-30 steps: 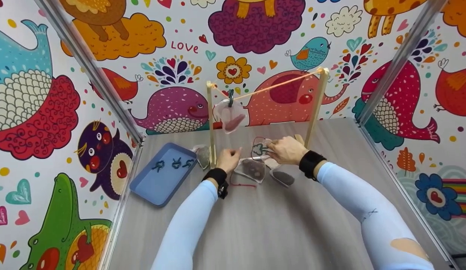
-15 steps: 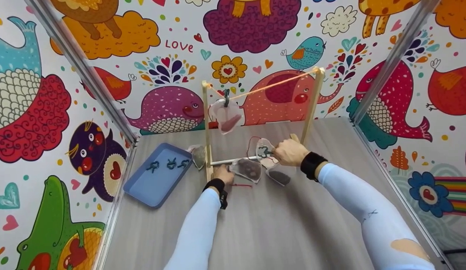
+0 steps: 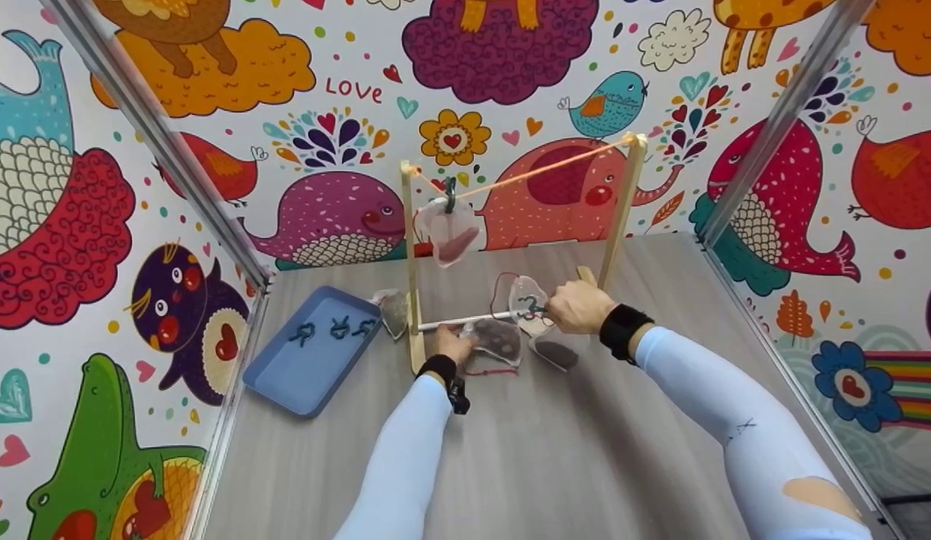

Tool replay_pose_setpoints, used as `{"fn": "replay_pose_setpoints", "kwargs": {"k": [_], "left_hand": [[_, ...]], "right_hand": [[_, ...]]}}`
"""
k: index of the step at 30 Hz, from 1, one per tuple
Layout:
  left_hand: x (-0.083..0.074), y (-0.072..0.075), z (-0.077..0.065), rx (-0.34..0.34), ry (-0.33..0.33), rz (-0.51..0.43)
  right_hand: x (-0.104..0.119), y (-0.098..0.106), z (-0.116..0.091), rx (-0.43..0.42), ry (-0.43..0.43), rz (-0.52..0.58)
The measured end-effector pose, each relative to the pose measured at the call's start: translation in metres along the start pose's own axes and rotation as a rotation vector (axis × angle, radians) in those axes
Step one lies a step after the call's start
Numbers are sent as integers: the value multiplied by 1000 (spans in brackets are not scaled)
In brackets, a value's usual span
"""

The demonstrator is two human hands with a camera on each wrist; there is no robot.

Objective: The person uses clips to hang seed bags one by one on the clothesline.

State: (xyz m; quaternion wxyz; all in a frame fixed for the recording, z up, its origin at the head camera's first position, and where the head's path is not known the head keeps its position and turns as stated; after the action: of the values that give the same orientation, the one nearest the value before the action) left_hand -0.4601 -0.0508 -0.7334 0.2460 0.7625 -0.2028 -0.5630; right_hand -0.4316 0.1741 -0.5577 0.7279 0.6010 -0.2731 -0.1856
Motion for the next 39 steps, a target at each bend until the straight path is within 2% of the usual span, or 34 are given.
{"fn": "replay_pose_setpoints", "kwargs": {"k": [3, 5, 6, 8, 10, 13, 14, 17, 19, 21, 22, 24, 26, 29, 32, 34, 36, 39], "left_hand": [[6, -10, 20, -24, -52, 112], [-2, -16, 30, -36, -160, 223], [-10, -19, 35, -54, -249, 285], [-45, -9, 16, -57, -356, 430], [-89, 6, -12, -59, -485, 591], [-164, 41, -74, -75, -672, 837], [-183, 47, -87, -117, -750, 903], [-230, 70, -122, -330, -973, 1060], [-257, 89, -139, -467, -1068, 1089], [-282, 112, -150, -603, -1129, 1084], [-294, 123, -154, -655, -1147, 1071], [-315, 146, -158, -717, -1157, 1032], [-333, 166, -156, -755, -1131, 997], [-349, 187, -136, -711, -1010, 1001], [-350, 198, -112, -614, -876, 1017], [-346, 202, -100, -562, -820, 1023], [-341, 203, -92, -531, -799, 1023], [-336, 203, -88, -517, -811, 1017]], "right_hand": [[-3, 0, 1, 6, -29, 12], [-6, -1, 1, 13, -61, 25], [-7, -2, 2, 21, -76, 35], [-9, -5, 4, 35, -98, 63], [-10, -8, 6, 55, -119, 93], [-14, -14, 7, 81, -156, 119], [-15, -15, 7, 94, -174, 126], [-18, -20, 5, 116, -203, 124], [-20, -23, 4, 142, -215, 124], [-20, -24, 4, 158, -212, 127], [-19, -25, 4, 170, -213, 138], [-16, -23, 7, 178, -202, 148], [-10, -18, 10, 164, -182, 163], [-2, -7, 20, 160, -175, 177], [3, 13, 31, 155, -225, 180], [8, 36, 40, 134, -241, 176], [15, 66, 49, 107, -273, 163], [26, 120, 57, 72, -327, 127]]}}
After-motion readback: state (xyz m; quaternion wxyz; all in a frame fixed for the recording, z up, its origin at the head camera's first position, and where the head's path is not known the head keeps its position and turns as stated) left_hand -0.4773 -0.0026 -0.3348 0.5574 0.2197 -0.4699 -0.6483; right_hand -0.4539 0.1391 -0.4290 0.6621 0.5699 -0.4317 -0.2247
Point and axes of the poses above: each hand's wrist, its own z-axis towards the middle knuckle, its own y-axis out of the back of the hand, x = y × z, the point moved 10 cm from there along z, towards the middle knuckle, and after that the axes turned 12 degrees about z, right-handed, at the moved point
